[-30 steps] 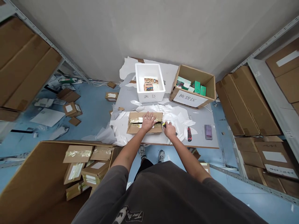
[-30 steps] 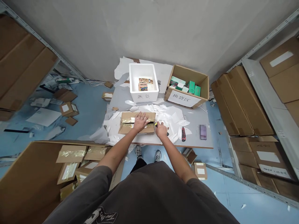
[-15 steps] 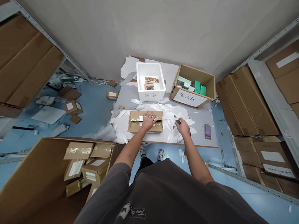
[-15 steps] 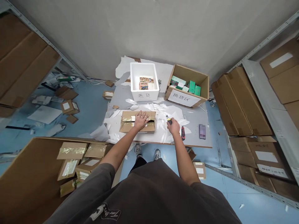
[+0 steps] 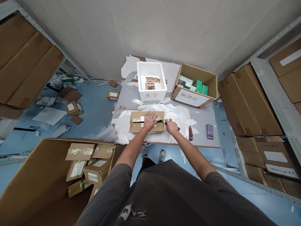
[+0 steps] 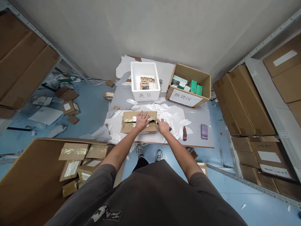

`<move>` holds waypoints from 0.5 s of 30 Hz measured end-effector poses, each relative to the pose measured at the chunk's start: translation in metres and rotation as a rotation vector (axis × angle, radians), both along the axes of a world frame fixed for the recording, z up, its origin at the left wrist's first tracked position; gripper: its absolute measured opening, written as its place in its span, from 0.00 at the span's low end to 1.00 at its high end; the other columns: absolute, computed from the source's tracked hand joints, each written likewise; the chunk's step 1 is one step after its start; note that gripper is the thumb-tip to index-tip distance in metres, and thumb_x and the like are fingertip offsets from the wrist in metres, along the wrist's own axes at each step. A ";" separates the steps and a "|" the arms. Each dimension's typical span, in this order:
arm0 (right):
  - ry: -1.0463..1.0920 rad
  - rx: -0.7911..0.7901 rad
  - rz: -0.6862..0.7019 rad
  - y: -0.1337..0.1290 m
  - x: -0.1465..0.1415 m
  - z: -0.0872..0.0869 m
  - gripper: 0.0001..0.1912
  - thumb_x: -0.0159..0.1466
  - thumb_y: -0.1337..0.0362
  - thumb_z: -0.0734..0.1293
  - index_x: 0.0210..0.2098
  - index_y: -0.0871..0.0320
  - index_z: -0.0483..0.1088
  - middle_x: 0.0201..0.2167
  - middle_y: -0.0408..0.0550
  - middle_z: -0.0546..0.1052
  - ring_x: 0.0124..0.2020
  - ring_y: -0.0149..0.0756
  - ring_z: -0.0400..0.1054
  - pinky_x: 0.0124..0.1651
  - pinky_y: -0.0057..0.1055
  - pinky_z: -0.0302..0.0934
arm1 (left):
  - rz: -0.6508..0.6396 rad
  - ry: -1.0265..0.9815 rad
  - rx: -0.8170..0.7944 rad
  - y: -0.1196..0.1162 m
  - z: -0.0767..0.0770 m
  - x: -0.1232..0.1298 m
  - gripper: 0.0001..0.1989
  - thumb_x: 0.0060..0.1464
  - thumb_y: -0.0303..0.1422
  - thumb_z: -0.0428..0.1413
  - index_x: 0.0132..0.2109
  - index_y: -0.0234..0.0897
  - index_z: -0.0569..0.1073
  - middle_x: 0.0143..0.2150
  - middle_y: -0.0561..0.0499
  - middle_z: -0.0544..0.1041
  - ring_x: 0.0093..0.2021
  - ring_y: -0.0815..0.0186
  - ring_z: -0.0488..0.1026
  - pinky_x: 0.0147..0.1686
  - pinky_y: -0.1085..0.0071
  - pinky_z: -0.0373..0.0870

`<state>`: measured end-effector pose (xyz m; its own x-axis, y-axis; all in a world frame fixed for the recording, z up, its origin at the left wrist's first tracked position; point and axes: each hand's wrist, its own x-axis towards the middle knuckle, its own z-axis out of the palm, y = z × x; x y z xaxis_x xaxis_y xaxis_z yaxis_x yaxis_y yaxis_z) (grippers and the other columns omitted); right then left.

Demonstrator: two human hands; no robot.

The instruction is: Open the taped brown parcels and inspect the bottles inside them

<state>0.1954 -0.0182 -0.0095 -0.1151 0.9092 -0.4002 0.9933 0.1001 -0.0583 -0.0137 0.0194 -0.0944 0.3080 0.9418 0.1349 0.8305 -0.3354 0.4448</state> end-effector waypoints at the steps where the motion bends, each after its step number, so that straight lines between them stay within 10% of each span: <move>1: -0.010 0.011 -0.023 -0.002 -0.003 0.000 0.19 0.79 0.58 0.62 0.68 0.51 0.68 0.59 0.58 0.74 0.49 0.46 0.77 0.48 0.36 0.65 | 0.012 0.000 0.001 0.000 -0.001 0.002 0.22 0.73 0.46 0.54 0.65 0.44 0.81 0.73 0.38 0.74 0.82 0.40 0.55 0.74 0.35 0.54; 15: 0.157 -0.003 -0.062 -0.015 0.046 -0.015 0.16 0.73 0.58 0.69 0.58 0.53 0.72 0.54 0.55 0.80 0.52 0.47 0.77 0.51 0.34 0.63 | 0.045 -0.005 0.016 -0.004 -0.009 0.006 0.23 0.73 0.46 0.54 0.65 0.41 0.80 0.76 0.36 0.70 0.82 0.40 0.52 0.76 0.35 0.51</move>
